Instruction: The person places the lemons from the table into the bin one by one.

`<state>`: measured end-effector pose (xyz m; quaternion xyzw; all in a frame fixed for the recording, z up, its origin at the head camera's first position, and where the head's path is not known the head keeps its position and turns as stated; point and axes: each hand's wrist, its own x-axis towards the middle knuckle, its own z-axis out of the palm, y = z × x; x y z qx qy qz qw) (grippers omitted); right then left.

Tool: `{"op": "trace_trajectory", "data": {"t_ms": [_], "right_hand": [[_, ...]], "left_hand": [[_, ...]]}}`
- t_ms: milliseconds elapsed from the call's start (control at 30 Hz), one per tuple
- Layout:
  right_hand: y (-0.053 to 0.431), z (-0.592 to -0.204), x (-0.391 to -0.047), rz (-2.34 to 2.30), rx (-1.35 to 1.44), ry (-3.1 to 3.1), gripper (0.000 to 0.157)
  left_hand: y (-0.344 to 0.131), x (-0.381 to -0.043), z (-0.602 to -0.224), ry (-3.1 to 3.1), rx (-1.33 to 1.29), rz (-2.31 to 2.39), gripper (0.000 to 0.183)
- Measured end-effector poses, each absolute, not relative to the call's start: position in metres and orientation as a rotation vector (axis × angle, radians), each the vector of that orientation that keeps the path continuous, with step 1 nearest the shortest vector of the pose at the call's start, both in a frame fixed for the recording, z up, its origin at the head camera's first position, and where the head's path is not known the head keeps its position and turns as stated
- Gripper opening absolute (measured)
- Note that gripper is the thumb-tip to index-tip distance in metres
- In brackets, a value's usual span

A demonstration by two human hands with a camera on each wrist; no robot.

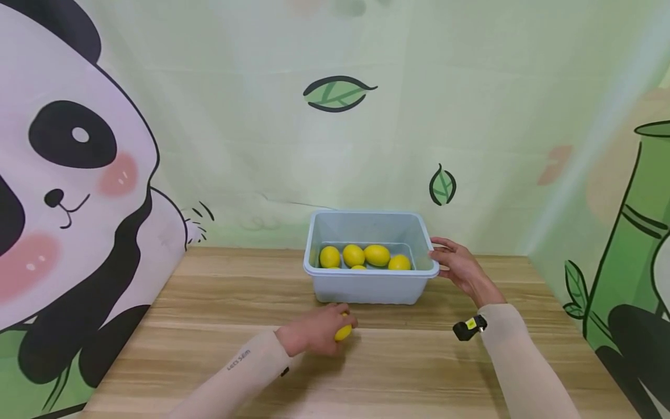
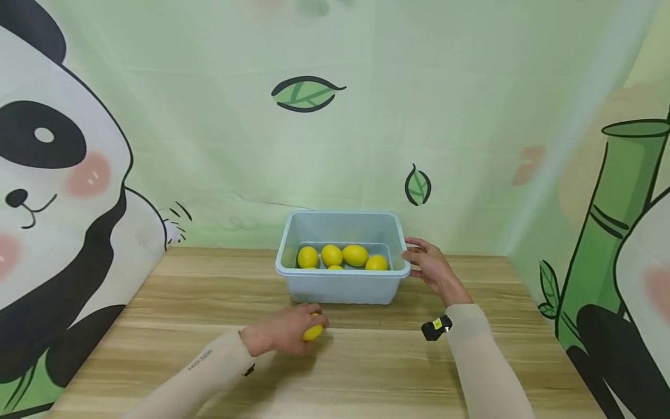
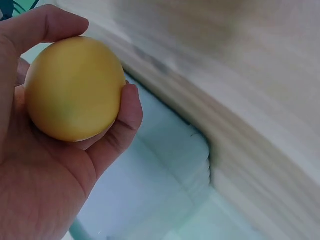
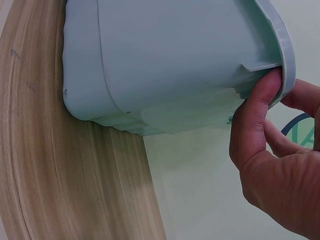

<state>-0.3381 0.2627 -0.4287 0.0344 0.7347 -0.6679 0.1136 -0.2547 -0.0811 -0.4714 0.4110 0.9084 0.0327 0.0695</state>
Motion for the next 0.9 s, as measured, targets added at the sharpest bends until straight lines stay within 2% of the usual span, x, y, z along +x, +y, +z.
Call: {"op": "trace_trajectory", "data": {"t_ms": [333, 900], "right_hand": [[0.263, -0.427, -0.337, -1.964, 0.105, 2.143, 0.061], [0.263, -0.427, -0.339, -1.94, 0.104, 2.151, 0.062]], "left_hand": [[-0.082, -0.255, -0.447, 2.762, 1.232, 0.146, 0.036], [-0.084, -0.253, -0.387, 2.881, 1.43, 0.233, 0.037]]}}
